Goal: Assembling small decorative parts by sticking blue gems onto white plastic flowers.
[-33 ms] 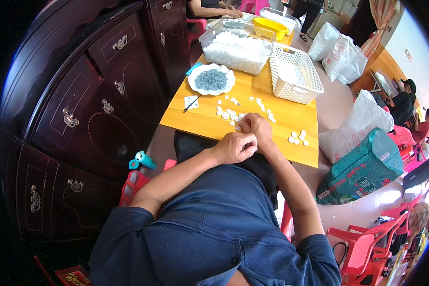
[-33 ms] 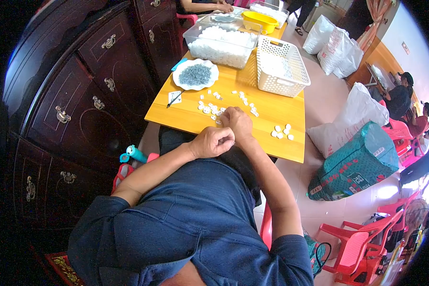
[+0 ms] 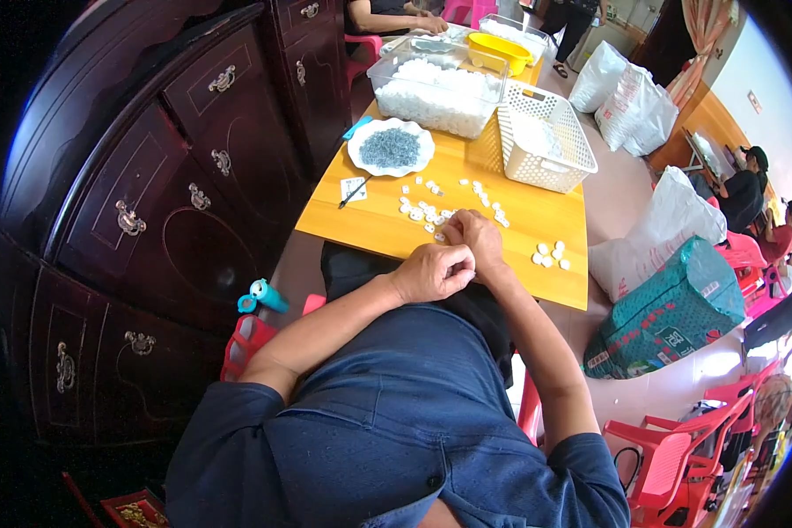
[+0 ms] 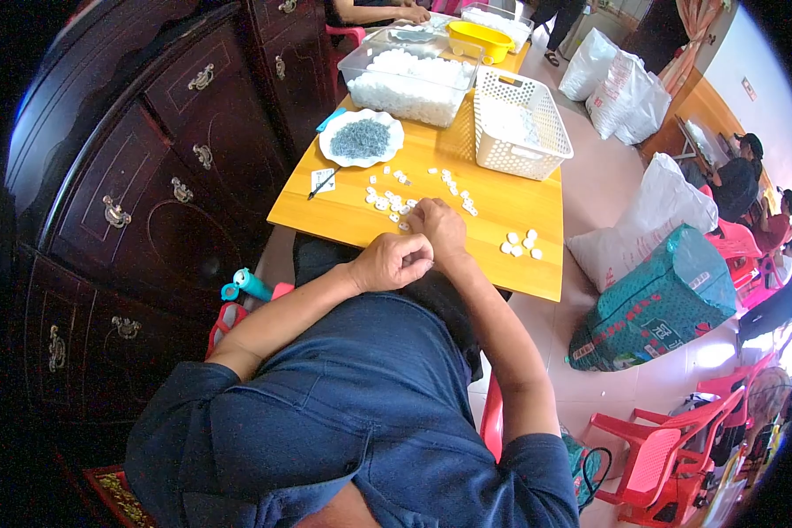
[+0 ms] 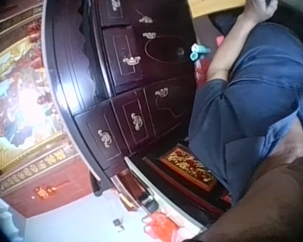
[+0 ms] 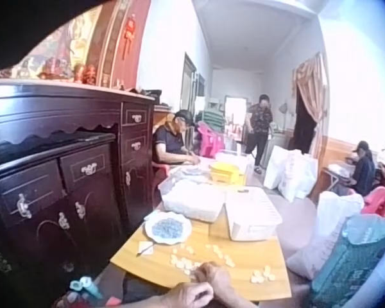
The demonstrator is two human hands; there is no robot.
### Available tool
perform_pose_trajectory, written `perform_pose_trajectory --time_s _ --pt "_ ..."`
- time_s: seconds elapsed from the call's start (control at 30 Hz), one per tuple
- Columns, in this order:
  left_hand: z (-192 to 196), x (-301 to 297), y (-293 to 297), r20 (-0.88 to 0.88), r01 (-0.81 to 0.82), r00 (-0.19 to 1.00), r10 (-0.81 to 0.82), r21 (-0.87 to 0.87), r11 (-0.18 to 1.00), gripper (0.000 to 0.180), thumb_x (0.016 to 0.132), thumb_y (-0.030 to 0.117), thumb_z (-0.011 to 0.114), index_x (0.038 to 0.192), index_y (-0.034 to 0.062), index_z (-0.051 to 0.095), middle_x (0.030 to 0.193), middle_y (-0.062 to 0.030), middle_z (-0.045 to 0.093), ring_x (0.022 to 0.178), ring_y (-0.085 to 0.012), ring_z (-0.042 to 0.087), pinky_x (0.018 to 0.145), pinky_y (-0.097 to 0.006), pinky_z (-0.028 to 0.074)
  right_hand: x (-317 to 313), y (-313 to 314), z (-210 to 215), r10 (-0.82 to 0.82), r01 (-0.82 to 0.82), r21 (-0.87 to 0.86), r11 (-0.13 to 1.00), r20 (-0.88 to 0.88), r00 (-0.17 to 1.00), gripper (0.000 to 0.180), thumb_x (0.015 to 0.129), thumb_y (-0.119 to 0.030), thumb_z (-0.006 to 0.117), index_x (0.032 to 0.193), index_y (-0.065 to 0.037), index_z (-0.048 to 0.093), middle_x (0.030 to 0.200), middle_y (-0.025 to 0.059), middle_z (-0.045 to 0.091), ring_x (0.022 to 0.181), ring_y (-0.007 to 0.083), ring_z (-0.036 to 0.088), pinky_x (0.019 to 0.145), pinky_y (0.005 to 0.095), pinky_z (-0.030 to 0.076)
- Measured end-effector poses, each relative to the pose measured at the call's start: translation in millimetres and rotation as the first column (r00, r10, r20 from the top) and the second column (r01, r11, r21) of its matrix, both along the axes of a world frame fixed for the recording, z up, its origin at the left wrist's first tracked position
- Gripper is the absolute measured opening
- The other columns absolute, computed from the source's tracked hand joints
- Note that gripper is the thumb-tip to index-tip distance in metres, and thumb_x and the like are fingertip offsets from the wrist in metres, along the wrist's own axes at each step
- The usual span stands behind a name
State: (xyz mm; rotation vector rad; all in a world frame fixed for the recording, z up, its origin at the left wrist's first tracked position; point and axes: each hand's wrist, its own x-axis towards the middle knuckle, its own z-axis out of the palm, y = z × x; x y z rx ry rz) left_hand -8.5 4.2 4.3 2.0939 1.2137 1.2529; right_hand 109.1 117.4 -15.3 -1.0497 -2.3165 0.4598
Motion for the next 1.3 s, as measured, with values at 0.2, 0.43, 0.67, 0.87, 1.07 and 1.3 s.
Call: perform_pose_trajectory --time_s 0.2,0.43,0.67,0.87,1.07,1.3 --pt "2.1 -6.9 5.1 0.105 -0.056 0.993 0.060 -0.049 0.997 0.009 0.087 0.008 0.069 0.085 0.0041 0.060 0.065 -0.0028 0.061 0.058 -0.0103 0.059 0.055 -0.027 0.048 31.3 -7.8 11.1 0.039 -0.053 -0.066 0.996 -0.202 0.979 0.017 0.087 -0.021 0.068 0.090 -0.004 0.063 0.088 0.0199 0.070 0.076 0.0394 0.068 0.068 0.0455 0.054" --pt "-5.3 -5.3 7.3 0.128 -0.136 0.982 0.141 -0.051 0.989 0.008 0.087 0.007 0.068 0.087 0.0013 0.064 0.064 -0.0024 0.061 0.056 -0.0078 0.056 0.052 -0.026 0.046 66.4 -35.7 9.0 -0.065 -0.093 -0.368 0.925 -0.395 0.916 0.015 0.090 -0.014 0.067 0.099 -0.002 0.066 0.080 0.0039 0.069 0.063 0.0095 0.061 0.060 0.0266 0.050" --pt "-3.3 -5.9 9.9 0.039 -0.200 0.978 0.206 -0.134 0.971 0.010 0.090 0.011 0.064 0.089 0.0012 0.062 0.074 -0.0145 0.067 0.066 -0.0284 0.067 0.059 -0.038 0.051 61.9 -54.3 5.4 -0.139 -0.232 -0.556 0.798 -0.545 0.827 0.016 0.095 -0.011 0.062 0.106 -0.001 0.069 0.085 -0.0020 0.066 0.067 0.0050 0.055 0.061 0.0218 0.046" --pt "-11.7 -5.8 12.4 0.032 -0.173 0.984 0.177 -0.086 0.981 0.009 0.092 0.008 0.062 0.092 -0.0006 0.061 0.070 -0.0094 0.064 0.060 -0.0158 0.061 0.057 -0.032 0.048 60.2 -55.8 1.8 -0.122 -0.241 -0.517 0.821 -0.572 0.811 0.019 0.095 -0.012 0.062 0.110 -0.001 0.066 0.089 0.0000 0.065 0.070 0.0054 0.055 0.063 0.0223 0.047" --pt "-12.5 -5.6 12.7 0.047 -0.165 0.984 0.172 -0.124 0.978 0.008 0.092 0.008 0.062 0.092 -0.0005 0.061 0.072 -0.0105 0.065 0.064 -0.0177 0.063 0.060 -0.032 0.049 61.2 -48.2 -11.4 -0.112 -0.286 -0.516 0.807 -0.610 0.785 0.016 0.093 -0.011 0.065 0.105 -0.002 0.061 0.089 0.0000 0.063 0.073 0.0059 0.056 0.065 0.0228 0.048" --pt "-10.4 -4.9 11.3 0.047 -0.160 0.985 0.167 -0.129 0.979 0.007 0.093 0.006 0.060 0.092 -0.0006 0.061 0.074 -0.0093 0.066 0.067 -0.0167 0.064 0.063 -0.031 0.051 62.1 -49.0 -6.8 -0.126 -0.339 -0.558 0.757 -0.634 0.763 0.010 0.093 -0.007 0.064 0.100 -0.003 0.058 0.086 -0.0008 0.060 0.075 0.0060 0.056 0.066 0.0225 0.048"
